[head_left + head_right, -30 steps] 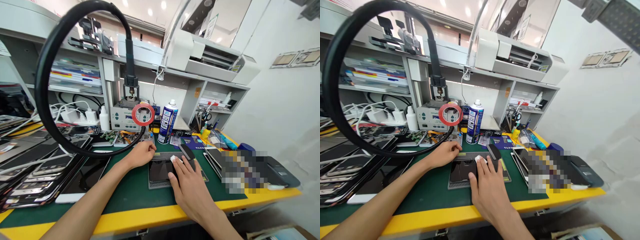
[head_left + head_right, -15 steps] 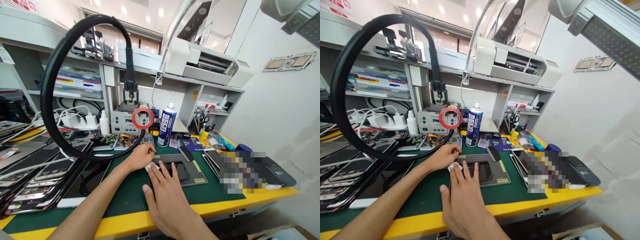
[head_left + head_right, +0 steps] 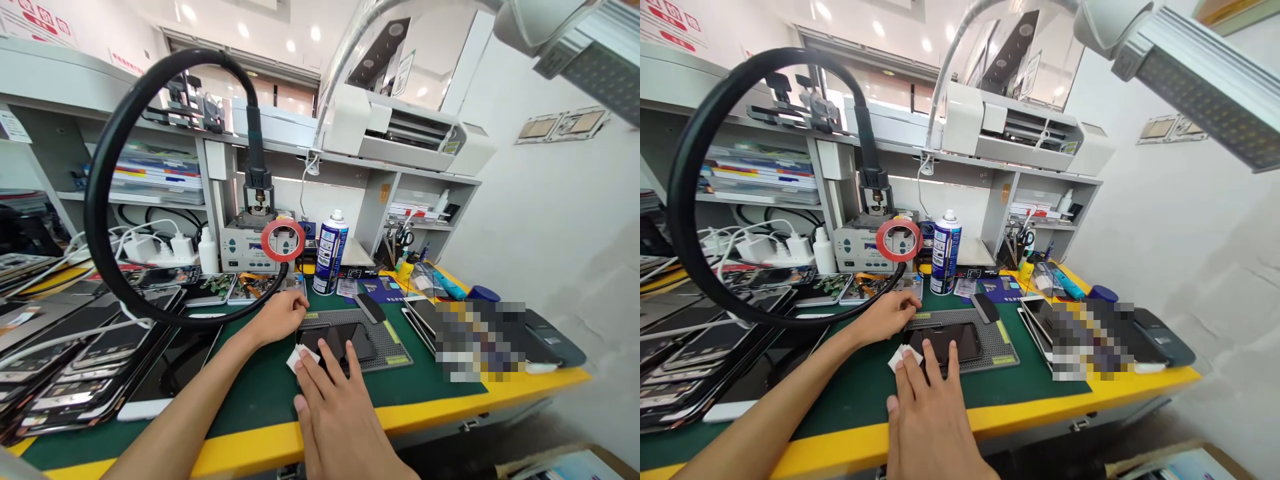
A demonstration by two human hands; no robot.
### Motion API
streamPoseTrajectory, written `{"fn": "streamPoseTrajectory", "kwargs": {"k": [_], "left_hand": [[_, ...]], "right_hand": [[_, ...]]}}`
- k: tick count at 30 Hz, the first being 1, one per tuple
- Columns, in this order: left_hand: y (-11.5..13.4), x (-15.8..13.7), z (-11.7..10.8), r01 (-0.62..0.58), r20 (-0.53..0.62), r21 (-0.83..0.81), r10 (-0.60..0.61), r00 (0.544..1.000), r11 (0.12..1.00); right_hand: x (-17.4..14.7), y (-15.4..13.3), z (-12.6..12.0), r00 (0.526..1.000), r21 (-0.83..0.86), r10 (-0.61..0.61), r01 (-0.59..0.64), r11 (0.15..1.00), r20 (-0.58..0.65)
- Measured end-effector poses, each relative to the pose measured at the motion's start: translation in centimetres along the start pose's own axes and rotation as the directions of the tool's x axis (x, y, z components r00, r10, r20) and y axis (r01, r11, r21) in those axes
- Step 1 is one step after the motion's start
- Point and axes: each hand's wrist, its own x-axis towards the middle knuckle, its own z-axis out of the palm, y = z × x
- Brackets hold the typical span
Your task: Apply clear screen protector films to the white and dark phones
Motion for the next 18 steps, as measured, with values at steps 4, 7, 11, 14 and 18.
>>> {"fn": "streamPoseTrajectory", "kwargs": {"k": [4,7,11,14,18], "left_hand": [[0.1,0.0,0.0,0.012,0.007,-0.004,-0.012,1.000,1.000],[0.1,0.1,0.1,0.020,0.008,-0.003,-0.020,1.000,1.000],[-0.1,0.1,0.3,0.022,0.004,-0.003,-0.022,1.000,1.000],[-0.3,0.1,0.4,0.021,0.003,-0.008,-0.021,1.000,1.000],[-0.6,0.1,0.5,0.021,0.005,-0.014,-0.021,1.000,1.000]], "right_hand": [[-0.6,0.5,0.5,0.998,-0.029,-0.053,0.052,0.998,-0.042],[-1.0,1.1,1.0,0.993,-0.062,-0.037,0.030,0.998,-0.113],[-1.7,1.7,1.4,0.992,-0.050,-0.001,-0.006,0.999,-0.127],[-2.4,2.5,1.1,0.991,-0.016,0.061,-0.064,0.998,-0.117],[-3.6,4.3,0.6,0.988,-0.051,0.080,-0.087,0.995,-0.134]]}}
